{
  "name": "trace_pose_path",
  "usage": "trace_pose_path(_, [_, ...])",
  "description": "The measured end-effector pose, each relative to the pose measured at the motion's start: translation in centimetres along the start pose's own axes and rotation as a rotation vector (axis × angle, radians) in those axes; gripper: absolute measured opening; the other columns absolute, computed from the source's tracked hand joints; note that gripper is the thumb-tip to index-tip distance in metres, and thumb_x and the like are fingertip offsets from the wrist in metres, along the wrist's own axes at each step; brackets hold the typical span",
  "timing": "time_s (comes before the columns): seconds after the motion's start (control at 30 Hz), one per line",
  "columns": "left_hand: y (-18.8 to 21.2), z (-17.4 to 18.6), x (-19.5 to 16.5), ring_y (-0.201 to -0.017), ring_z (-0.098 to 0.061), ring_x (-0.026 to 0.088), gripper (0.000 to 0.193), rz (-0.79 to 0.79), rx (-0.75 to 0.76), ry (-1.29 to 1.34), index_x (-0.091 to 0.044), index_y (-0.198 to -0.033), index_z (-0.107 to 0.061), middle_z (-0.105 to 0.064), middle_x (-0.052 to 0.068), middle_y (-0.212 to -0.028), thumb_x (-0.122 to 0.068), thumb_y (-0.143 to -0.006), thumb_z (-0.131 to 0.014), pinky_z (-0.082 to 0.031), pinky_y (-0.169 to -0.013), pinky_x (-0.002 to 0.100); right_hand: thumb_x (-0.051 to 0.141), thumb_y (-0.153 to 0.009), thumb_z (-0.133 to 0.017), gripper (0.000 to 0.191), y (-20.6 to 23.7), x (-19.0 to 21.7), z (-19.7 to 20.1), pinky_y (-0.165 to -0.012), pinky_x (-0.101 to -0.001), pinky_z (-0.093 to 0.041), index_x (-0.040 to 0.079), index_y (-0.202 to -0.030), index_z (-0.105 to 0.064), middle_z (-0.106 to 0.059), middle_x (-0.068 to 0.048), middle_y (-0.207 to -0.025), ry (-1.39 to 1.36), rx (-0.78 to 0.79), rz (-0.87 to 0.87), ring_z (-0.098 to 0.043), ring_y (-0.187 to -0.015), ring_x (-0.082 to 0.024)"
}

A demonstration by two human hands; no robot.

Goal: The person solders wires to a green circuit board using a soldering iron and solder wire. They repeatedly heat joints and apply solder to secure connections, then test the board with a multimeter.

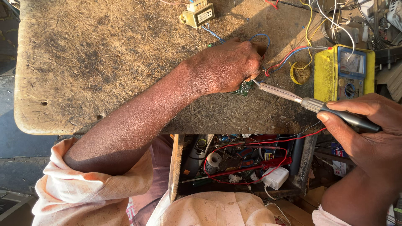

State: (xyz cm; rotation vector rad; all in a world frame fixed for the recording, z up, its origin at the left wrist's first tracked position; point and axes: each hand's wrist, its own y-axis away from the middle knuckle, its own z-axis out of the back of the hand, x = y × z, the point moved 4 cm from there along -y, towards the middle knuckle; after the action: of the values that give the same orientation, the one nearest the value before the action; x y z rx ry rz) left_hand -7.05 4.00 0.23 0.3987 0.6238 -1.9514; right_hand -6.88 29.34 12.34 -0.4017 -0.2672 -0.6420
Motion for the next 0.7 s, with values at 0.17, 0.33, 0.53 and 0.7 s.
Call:
trace_pose_path(0.17, [-0.2,0.0,-0.3,-0.092,-0.074,0.024,0.017,-0.015,0.042,-0.036,-0.011,-0.082,-0.079,-0.071,0.008,-0.104,0.006,-0.078,-0.076,-0.064,-0.072,0.034,-0.001,-0.098,-0.086,0.018,1.4,-1.9,0.2,-0.068,-0.0238,-0.052,-0.002,-0.106,-0.070,-0.071,-0.015,-0.094,-0.010,-0.010,-0.060,-0.070,-0.079,-0.016])
trace_pose_path(0.33, [0.0,0.1,-0.3,-0.089,-0.074,0.024,0.014,-0.048,-0.035,-0.030,-0.008,-0.080,-0.078,-0.070,0.010,-0.106,0.006,-0.078,-0.076,-0.064,-0.070,0.033,0.006,-0.109,-0.073,0.013,6.6,-7.7,1.4,-0.070,-0.0222,-0.050,-0.001,-0.115,-0.064,-0.070,-0.012,-0.097,-0.160,-0.070,-0.281,-0.065,-0.075,-0.011])
trace_pose_path(0.53, [0.0,0.0,0.0,-0.092,-0.074,0.024,0.012,-0.058,-0.030,-0.032,-0.006,-0.080,-0.077,-0.068,0.010,-0.110,0.005,-0.078,-0.077,-0.064,-0.073,0.032,0.015,-0.113,-0.073,0.013,15.1,-18.2,3.0,-0.050,-0.0196,-0.034,0.008,-0.118,-0.064,-0.061,-0.002,-0.078,-0.709,-0.323,-0.657,-0.053,-0.059,-0.005])
trace_pose_path(0.7, [0.0,0.4,-0.4,-0.092,-0.073,0.025,0.015,-0.093,-0.053,-0.076,-0.006,-0.080,-0.077,-0.068,0.010,-0.105,0.008,-0.075,-0.076,-0.063,-0.076,0.035,0.016,-0.112,-0.073,0.013,21.9,-22.3,3.9,-0.051,-0.0213,-0.036,0.008,-0.119,-0.064,-0.062,-0.002,-0.080,-0.765,-0.523,-0.862,-0.054,-0.061,-0.006])
